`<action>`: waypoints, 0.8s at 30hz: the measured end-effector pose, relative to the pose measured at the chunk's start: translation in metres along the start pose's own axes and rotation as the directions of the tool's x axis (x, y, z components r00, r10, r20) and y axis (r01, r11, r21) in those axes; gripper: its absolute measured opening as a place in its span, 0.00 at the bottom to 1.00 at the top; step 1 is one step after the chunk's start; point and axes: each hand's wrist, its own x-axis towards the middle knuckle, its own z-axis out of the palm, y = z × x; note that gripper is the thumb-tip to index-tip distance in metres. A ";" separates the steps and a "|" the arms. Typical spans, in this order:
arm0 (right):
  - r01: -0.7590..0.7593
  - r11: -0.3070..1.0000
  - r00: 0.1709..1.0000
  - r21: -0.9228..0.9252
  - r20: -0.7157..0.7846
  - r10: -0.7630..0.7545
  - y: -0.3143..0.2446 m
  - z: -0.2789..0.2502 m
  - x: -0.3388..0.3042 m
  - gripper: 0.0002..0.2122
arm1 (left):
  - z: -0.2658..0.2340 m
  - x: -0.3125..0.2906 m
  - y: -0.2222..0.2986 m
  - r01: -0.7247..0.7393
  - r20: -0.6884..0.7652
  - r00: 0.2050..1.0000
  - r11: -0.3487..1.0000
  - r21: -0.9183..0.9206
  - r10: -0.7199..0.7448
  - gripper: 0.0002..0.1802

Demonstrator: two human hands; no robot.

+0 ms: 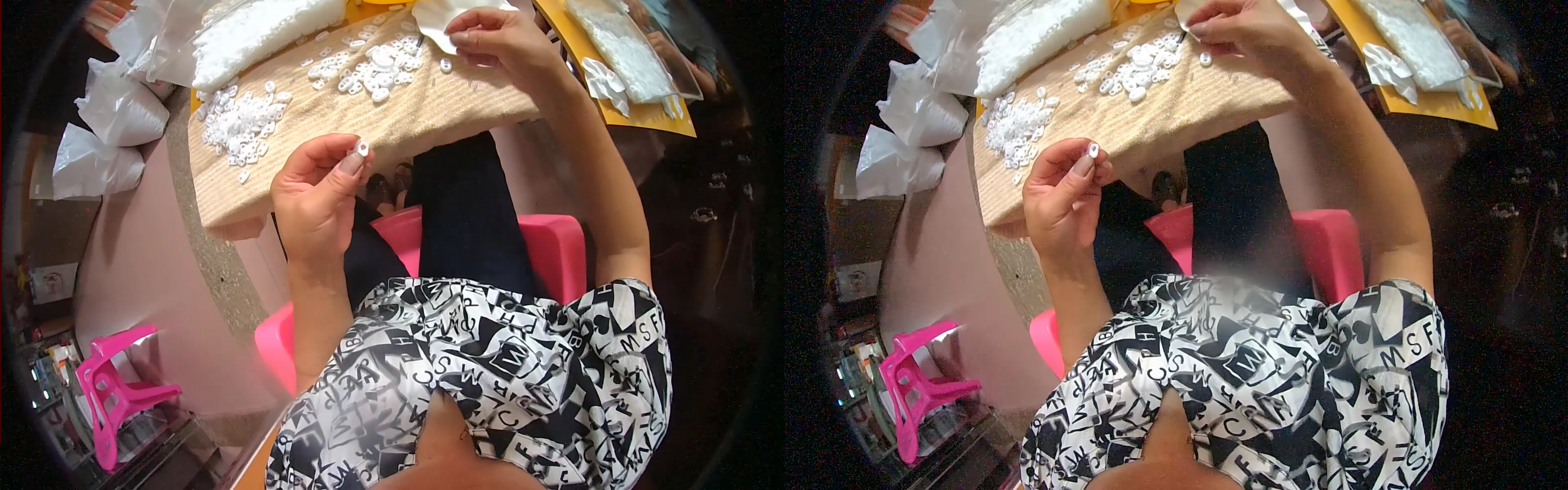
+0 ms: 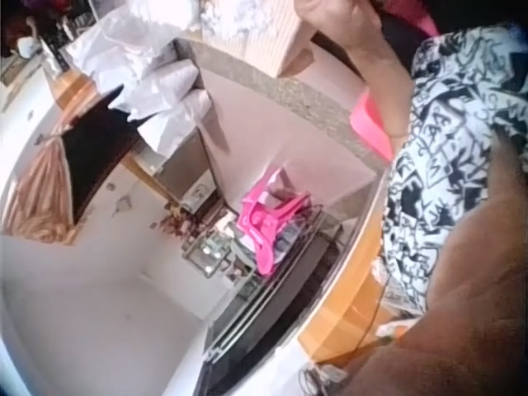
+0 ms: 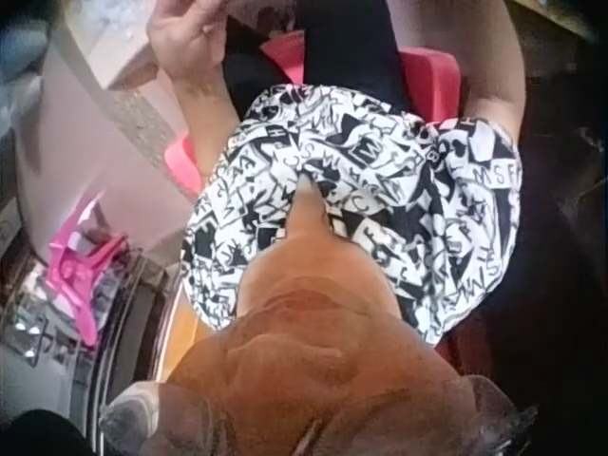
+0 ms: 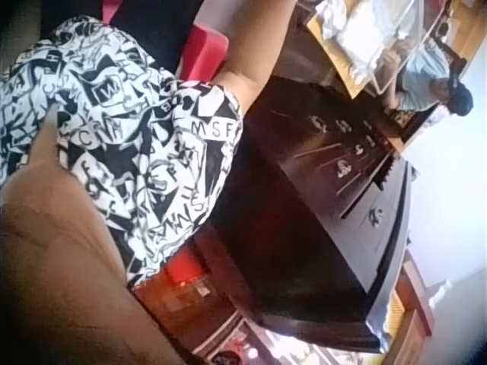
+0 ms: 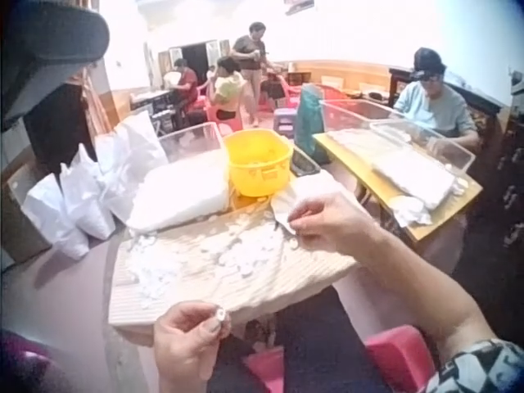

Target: Assembling small white plastic snap-fit components by hand at a workstation.

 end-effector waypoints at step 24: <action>-0.219 0.810 0.973 0.543 0.178 0.144 -0.030 0.090 -0.094 0.06 | 0.019 -0.029 -0.012 0.079 -0.020 0.997 0.997 -0.020 -0.080 0.13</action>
